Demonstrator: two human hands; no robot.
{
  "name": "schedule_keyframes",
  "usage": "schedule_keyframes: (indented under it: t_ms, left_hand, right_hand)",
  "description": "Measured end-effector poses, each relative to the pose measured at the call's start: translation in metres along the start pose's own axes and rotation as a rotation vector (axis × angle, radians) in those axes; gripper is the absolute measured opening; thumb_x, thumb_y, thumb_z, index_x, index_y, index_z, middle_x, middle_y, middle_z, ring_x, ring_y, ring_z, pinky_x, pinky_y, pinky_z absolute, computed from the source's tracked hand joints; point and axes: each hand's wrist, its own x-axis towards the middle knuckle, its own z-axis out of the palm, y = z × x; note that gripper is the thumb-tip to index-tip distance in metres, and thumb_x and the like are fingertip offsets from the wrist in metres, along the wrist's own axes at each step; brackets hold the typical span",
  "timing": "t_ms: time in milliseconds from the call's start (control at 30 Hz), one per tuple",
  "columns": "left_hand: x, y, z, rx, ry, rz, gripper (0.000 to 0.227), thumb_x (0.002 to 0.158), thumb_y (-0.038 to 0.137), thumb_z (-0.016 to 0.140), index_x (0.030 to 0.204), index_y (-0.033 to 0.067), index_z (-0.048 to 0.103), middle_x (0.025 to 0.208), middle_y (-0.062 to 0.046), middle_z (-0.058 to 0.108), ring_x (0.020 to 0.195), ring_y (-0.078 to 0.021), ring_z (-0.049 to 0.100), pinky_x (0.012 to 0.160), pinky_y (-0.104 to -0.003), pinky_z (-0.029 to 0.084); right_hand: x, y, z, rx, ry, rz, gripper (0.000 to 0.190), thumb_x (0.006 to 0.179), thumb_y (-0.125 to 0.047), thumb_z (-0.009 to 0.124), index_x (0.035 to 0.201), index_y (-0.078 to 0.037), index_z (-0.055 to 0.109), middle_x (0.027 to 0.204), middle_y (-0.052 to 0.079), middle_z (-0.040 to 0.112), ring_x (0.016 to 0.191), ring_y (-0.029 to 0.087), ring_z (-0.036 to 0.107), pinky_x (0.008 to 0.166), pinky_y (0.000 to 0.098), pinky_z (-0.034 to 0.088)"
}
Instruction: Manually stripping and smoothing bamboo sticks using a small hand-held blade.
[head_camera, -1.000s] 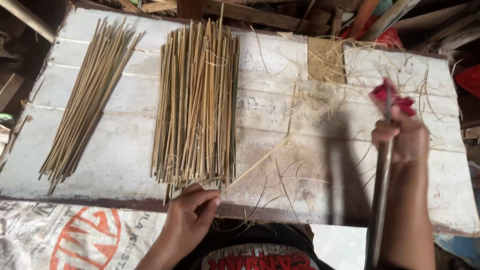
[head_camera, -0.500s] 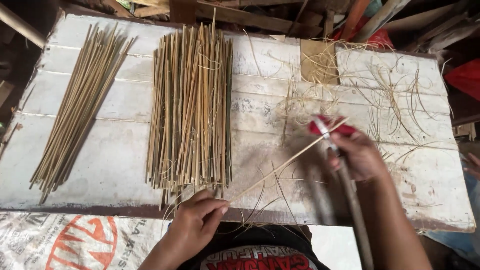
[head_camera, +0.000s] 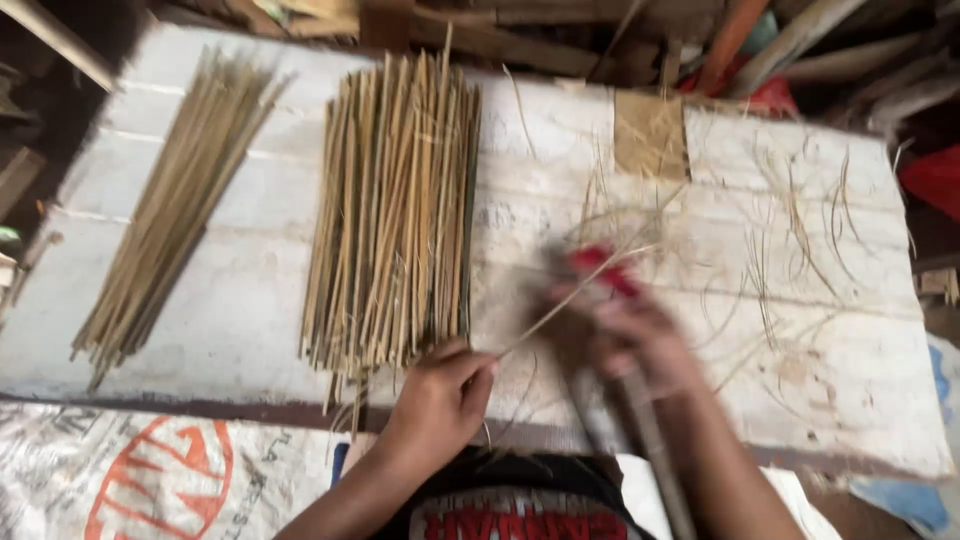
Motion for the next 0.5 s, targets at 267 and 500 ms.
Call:
schedule_keyframes:
  t_ms: [267, 500]
  left_hand:
    - [-0.009, -0.008, -0.006, 0.163, -0.007, 0.145, 0.013, 0.092, -0.003, 0.060, 0.101, -0.0052, 0.070, 0.080, -0.008, 0.062, 0.060, -0.0133, 0.060, 0.046, -0.019, 0.050]
    - [-0.043, -0.019, -0.017, -0.006, -0.042, 0.090, 0.011, 0.090, -0.004, 0.062, 0.095, -0.0012, 0.072, 0.075, -0.005, 0.065, 0.064, -0.0114, 0.059, 0.047, -0.016, 0.049]
  right_hand:
    - [0.009, 0.029, -0.023, 0.193, -0.170, 0.236, 0.034, 0.089, -0.010, 0.072, 0.117, 0.006, 0.064, 0.116, 0.027, 0.073, 0.038, 0.008, 0.057, 0.032, 0.0212, 0.048]
    - [0.035, -0.043, -0.168, 0.409, -0.232, 0.029, 0.040, 0.097, -0.005, 0.060, 0.137, -0.014, 0.058, 0.110, -0.003, 0.064, 0.049, -0.003, 0.050, 0.036, 0.0097, 0.040]
